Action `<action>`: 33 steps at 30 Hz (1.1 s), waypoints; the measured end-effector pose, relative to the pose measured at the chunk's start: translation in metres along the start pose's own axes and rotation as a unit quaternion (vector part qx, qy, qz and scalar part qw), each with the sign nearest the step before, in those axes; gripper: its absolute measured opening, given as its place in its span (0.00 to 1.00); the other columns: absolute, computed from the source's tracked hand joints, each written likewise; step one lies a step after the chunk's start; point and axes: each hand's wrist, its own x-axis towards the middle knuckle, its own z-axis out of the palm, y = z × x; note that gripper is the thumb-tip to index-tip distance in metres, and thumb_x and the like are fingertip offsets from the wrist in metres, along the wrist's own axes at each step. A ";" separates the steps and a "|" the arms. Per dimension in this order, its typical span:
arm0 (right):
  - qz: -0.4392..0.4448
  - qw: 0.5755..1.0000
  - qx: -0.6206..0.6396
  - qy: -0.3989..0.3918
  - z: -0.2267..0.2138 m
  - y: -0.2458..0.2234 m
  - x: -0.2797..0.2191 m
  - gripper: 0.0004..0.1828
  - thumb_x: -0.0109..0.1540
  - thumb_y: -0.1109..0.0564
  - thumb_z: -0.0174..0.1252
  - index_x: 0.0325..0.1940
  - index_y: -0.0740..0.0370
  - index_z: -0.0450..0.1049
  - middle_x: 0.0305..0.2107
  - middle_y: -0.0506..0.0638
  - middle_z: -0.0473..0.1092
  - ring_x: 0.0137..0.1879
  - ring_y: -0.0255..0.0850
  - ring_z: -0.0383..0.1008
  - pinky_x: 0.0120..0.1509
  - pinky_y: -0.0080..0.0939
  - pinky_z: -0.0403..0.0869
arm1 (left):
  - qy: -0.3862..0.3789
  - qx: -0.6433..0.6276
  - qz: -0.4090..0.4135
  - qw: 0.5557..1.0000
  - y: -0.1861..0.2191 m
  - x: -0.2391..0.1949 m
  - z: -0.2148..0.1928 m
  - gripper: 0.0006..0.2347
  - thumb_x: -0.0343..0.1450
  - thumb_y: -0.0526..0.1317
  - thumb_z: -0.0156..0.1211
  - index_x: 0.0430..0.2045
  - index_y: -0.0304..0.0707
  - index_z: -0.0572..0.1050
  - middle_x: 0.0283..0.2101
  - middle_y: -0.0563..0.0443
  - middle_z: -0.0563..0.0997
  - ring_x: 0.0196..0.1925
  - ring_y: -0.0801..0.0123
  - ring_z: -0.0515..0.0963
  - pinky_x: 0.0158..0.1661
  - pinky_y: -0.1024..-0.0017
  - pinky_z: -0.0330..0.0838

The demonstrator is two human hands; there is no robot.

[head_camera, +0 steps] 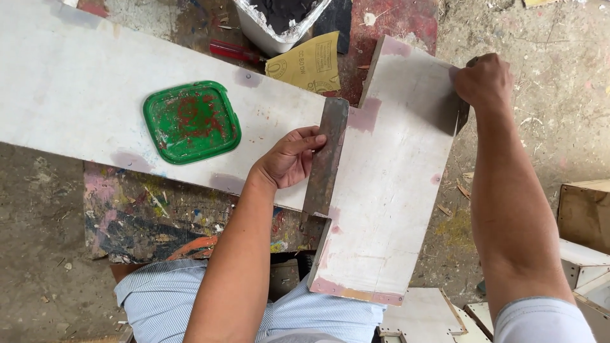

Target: Applying and smoothing filler on a large cutout workpiece using a scraper and sandpaper.

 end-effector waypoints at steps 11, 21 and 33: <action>-0.043 0.999 -0.012 -0.006 0.006 -0.015 -0.002 0.13 0.57 0.69 0.41 0.20 0.55 0.57 0.23 0.53 0.60 0.33 0.51 0.60 0.38 0.58 0.62 | -0.001 0.013 0.004 1.000 -0.002 0.001 -0.002 0.04 0.73 0.33 0.63 0.39 0.39 0.79 0.40 0.51 0.86 0.38 0.74 0.86 0.40 0.78 0.82; -0.005 0.984 0.156 -0.087 -0.055 -0.012 -0.025 0.17 0.63 0.62 0.56 0.56 0.55 0.76 0.42 0.54 0.75 0.45 0.46 0.73 0.48 0.49 0.73 | -0.019 0.013 0.012 1.000 -0.002 0.000 0.001 0.04 0.73 0.33 0.63 0.39 0.35 0.79 0.38 0.49 0.86 0.36 0.72 0.87 0.38 0.79 0.82; 0.019 0.768 0.640 0.012 -0.001 0.098 0.007 0.19 0.60 0.65 0.65 0.51 0.44 0.83 0.52 0.43 0.81 0.64 0.42 0.79 0.62 0.45 0.87 | 0.000 0.030 0.005 1.000 -0.005 0.003 -0.005 0.08 0.73 0.35 0.64 0.45 0.36 0.78 0.40 0.48 0.86 0.39 0.68 0.87 0.42 0.70 0.84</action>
